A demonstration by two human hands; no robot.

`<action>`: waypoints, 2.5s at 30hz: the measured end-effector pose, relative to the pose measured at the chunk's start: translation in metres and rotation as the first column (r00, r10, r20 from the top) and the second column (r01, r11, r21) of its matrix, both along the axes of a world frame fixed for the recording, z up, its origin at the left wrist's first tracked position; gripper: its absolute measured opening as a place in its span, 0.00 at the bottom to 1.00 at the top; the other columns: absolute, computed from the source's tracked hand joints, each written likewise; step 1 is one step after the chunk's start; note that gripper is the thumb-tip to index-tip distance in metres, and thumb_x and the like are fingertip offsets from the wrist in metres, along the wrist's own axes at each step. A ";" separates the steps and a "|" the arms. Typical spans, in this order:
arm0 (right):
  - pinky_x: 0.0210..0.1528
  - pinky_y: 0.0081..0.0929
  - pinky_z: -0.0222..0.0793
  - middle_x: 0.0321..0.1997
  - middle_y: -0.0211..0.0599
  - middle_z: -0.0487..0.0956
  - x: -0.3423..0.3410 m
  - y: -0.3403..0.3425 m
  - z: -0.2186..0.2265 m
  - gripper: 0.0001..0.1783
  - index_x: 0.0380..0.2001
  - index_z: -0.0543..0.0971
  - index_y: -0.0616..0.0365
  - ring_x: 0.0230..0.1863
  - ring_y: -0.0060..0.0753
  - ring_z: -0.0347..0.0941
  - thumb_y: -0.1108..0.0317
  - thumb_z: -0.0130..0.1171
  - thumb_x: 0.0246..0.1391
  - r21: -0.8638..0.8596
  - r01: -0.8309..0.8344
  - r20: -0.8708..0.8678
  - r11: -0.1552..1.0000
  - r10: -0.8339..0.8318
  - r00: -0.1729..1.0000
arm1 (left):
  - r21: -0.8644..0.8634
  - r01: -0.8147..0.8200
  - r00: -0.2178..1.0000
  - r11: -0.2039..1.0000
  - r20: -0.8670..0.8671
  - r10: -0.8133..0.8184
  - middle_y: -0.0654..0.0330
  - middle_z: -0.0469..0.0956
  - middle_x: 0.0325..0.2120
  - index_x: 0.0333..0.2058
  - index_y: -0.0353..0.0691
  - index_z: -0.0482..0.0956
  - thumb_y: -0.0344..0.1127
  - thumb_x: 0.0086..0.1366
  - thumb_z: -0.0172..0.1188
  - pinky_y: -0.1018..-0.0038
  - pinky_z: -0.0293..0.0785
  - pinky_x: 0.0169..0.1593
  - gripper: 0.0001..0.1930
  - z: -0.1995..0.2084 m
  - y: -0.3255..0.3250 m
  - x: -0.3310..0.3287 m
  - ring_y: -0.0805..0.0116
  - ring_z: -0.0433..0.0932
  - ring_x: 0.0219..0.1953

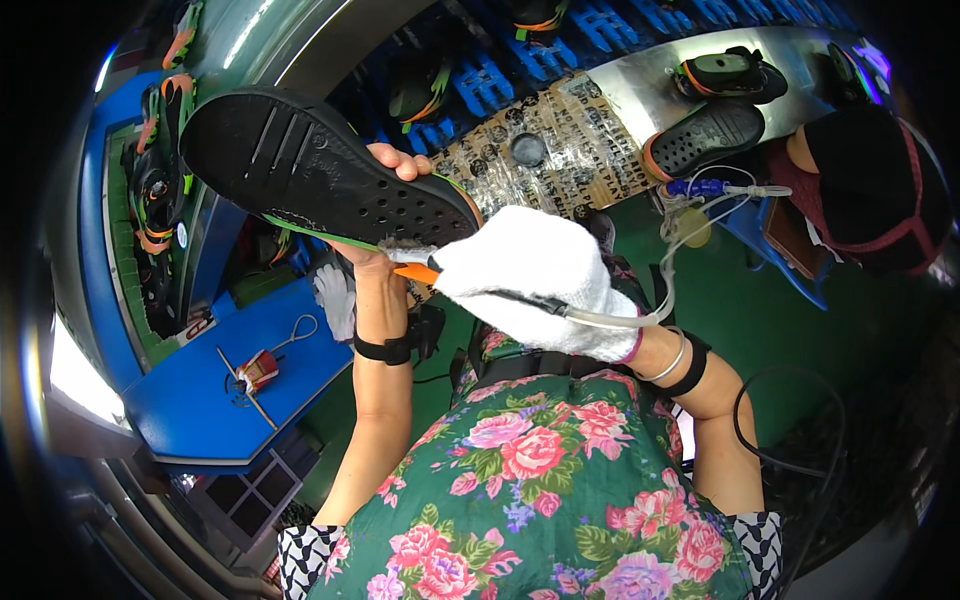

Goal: Applying glue or adhesive to the underside of shoe soles using a brush tool.

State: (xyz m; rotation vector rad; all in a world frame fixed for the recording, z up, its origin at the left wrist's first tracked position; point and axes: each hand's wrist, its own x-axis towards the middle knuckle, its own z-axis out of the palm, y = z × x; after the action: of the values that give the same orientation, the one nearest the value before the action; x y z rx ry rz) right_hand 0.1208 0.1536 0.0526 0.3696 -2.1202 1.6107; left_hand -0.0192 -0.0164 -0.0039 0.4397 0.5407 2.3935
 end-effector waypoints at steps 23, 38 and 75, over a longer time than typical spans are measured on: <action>0.37 0.31 0.78 0.36 0.42 0.86 0.005 0.008 -0.009 0.10 0.32 0.87 0.58 0.35 0.39 0.82 0.78 0.73 0.42 -0.216 0.035 0.114 0.976 -0.010 0.993 | -0.039 -0.061 0.972 0.997 -0.228 0.051 0.47 0.79 0.37 0.46 0.27 0.74 0.89 0.50 0.43 0.60 0.72 0.50 0.59 0.007 0.008 -0.010 0.53 0.76 0.42; 0.40 0.31 0.78 0.35 0.43 0.86 0.010 0.010 -0.004 0.08 0.30 0.86 0.59 0.36 0.38 0.83 0.78 0.73 0.43 -0.303 0.039 0.188 0.952 0.020 0.982 | -0.067 -0.084 0.950 0.994 -0.305 0.059 0.44 0.79 0.37 0.45 0.24 0.74 0.83 0.56 0.44 0.57 0.73 0.51 0.54 0.020 0.011 -0.018 0.51 0.79 0.42; 0.42 0.32 0.77 0.45 0.35 0.86 0.027 0.015 0.011 0.19 0.44 0.87 0.50 0.41 0.37 0.82 0.75 0.70 0.46 0.160 0.006 0.012 0.987 -0.008 1.000 | -0.080 -0.030 0.940 0.996 -0.340 0.001 0.44 0.79 0.40 0.47 0.23 0.74 0.83 0.57 0.43 0.60 0.76 0.50 0.55 0.008 0.012 -0.029 0.51 0.79 0.45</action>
State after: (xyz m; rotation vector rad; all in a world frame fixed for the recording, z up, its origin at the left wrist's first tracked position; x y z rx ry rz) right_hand 0.1480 0.1685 0.0640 0.4038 -2.2649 1.4460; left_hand -0.0485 -0.0040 0.0042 0.8229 0.7964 2.3098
